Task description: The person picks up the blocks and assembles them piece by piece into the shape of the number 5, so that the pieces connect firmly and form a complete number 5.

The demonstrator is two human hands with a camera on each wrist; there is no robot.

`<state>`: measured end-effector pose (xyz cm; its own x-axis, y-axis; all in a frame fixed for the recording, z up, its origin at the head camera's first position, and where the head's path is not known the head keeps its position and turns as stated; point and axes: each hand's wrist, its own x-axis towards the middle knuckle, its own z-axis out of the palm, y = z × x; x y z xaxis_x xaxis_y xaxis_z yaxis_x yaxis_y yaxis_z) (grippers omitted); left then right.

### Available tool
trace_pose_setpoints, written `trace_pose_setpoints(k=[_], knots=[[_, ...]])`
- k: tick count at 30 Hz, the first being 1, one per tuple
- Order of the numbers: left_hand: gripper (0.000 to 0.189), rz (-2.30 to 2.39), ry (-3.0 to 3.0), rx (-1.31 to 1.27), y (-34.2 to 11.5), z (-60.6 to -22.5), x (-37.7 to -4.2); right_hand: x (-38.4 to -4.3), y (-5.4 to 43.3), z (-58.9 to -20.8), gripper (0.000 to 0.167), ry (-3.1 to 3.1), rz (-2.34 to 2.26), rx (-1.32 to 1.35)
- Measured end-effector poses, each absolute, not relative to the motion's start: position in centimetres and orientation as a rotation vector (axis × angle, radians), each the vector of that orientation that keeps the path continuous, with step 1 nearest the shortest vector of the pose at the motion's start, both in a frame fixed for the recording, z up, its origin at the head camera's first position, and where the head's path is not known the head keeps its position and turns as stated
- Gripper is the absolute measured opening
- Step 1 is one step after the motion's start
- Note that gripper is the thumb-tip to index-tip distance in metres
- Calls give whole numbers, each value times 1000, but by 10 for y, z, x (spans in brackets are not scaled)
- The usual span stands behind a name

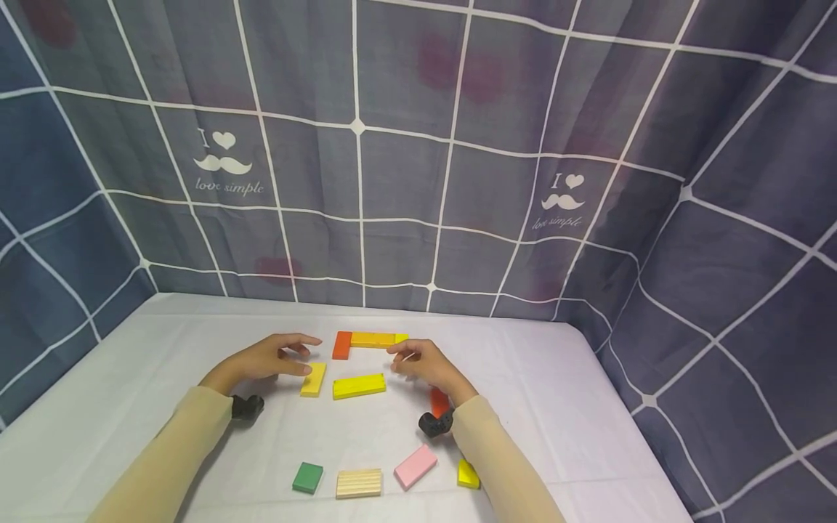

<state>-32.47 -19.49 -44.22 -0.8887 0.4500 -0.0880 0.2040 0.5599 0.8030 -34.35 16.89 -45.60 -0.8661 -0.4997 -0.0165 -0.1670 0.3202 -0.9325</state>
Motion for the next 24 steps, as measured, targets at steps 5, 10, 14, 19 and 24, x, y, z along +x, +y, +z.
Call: trace_pose_setpoints(k=[5, 10, 14, 19, 24], knots=[[71, 1243, 2482, 554, -198, -440, -316, -343, 168, -460, 38, 2252, -1529, -648], [75, 1260, 2466, 547, -198, -441, -312, -343, 165, -463, 38, 2251, -1478, -678], [76, 1257, 2471, 514, -197, -444, -310, -343, 163, -463, 40, 2246, -1450, -715], [75, 1250, 2490, 481, -196, -446, -309, -344, 160, -464, 41, 2249, -1418, -720], [72, 1244, 2509, 449, -195, -448, -309, -344, 155, -466, 41, 2285, -1371, -711]])
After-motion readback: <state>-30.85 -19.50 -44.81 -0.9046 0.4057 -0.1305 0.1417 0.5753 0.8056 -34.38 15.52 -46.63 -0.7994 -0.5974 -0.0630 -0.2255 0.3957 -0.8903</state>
